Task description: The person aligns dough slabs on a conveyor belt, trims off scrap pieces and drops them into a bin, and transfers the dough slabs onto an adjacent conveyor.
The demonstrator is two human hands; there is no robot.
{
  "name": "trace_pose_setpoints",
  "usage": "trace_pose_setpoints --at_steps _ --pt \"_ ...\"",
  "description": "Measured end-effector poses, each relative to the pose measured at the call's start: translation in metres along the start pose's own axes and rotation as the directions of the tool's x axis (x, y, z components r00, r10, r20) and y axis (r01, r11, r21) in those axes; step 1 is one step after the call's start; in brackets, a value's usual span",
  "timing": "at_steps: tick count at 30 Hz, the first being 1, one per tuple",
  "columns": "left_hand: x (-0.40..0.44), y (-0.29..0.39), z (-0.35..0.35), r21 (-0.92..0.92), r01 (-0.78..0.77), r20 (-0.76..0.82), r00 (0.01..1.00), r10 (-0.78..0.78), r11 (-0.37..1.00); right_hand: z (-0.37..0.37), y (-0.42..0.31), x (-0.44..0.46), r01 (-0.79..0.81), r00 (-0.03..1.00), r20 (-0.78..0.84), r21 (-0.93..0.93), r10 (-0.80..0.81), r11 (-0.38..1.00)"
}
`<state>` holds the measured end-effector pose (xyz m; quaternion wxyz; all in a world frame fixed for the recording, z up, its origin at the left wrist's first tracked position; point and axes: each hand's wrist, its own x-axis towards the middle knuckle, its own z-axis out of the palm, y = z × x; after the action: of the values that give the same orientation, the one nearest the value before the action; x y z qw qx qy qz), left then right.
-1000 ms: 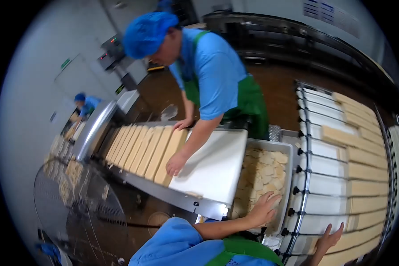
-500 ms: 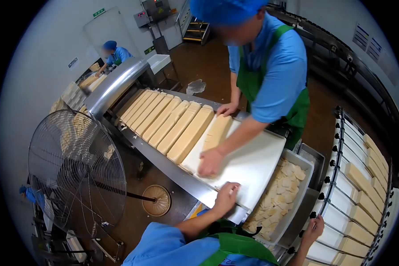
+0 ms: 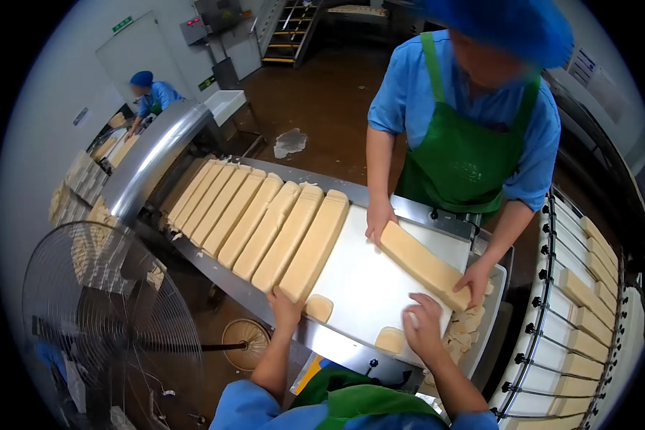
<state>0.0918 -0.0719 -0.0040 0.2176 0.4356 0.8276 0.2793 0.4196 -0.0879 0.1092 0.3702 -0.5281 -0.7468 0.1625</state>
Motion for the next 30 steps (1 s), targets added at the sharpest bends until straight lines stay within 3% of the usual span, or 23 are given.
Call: trace_pose_setpoints --at_steps 2,5,8,9,11,16,17,19,21,23,28,30 --pt "0.01 0.0 0.007 -0.034 -0.062 -0.027 0.998 0.061 0.998 0.042 -0.001 0.032 0.005 0.996 0.084 -0.022 -0.003 1.0" --pt "0.012 0.012 -0.003 -0.077 -0.086 0.083 0.992 0.092 0.993 0.111 0.01 0.08 -0.011 0.984 0.177 -0.11 0.03 0.994" --pt "0.015 0.017 -0.012 -0.014 -0.09 0.16 0.983 0.091 0.996 0.18 0.022 0.126 -0.16 0.897 0.334 -0.363 0.289 0.918" --pt "0.015 0.012 -0.012 0.128 -0.211 0.176 0.966 0.187 0.969 0.196 0.024 0.142 -0.185 0.884 0.334 -0.39 0.326 0.902" --pt "0.016 0.004 -0.005 0.161 -0.24 0.204 0.957 0.206 0.957 0.219 0.021 0.182 -0.285 0.84 0.334 -0.398 0.427 0.872" --pt "0.022 0.008 -0.003 0.218 -0.231 0.311 0.937 0.157 0.948 0.259 0.021 0.26 -0.301 0.862 0.258 -0.433 0.437 0.85" --pt "0.023 0.011 -0.004 0.218 -0.243 0.321 0.932 0.166 0.945 0.261 0.019 0.268 -0.315 0.859 0.248 -0.434 0.448 0.844" --pt "0.025 0.018 -0.007 0.244 -0.176 0.362 0.929 0.079 0.954 0.25 0.004 0.279 -0.382 0.706 0.374 -0.513 0.601 0.769" --pt "0.023 0.019 -0.004 0.271 -0.166 0.363 0.93 0.06 0.948 0.241 0.003 0.276 -0.445 0.684 0.334 -0.514 0.649 0.734" --pt "0.025 0.015 0.002 0.308 -0.13 0.374 0.928 0.006 0.942 0.22 0.005 0.268 -0.575 0.624 0.258 -0.487 0.738 0.657" --pt "0.005 0.063 0.014 0.064 -0.311 0.527 0.817 0.232 0.948 0.114 0.047 0.198 -0.861 0.397 0.037 -0.33 0.917 0.386" --pt "-0.016 0.083 0.032 -0.017 -0.336 0.586 0.76 0.281 0.942 0.079 0.067 0.162 -0.941 0.302 -0.163 -0.207 0.939 0.267"
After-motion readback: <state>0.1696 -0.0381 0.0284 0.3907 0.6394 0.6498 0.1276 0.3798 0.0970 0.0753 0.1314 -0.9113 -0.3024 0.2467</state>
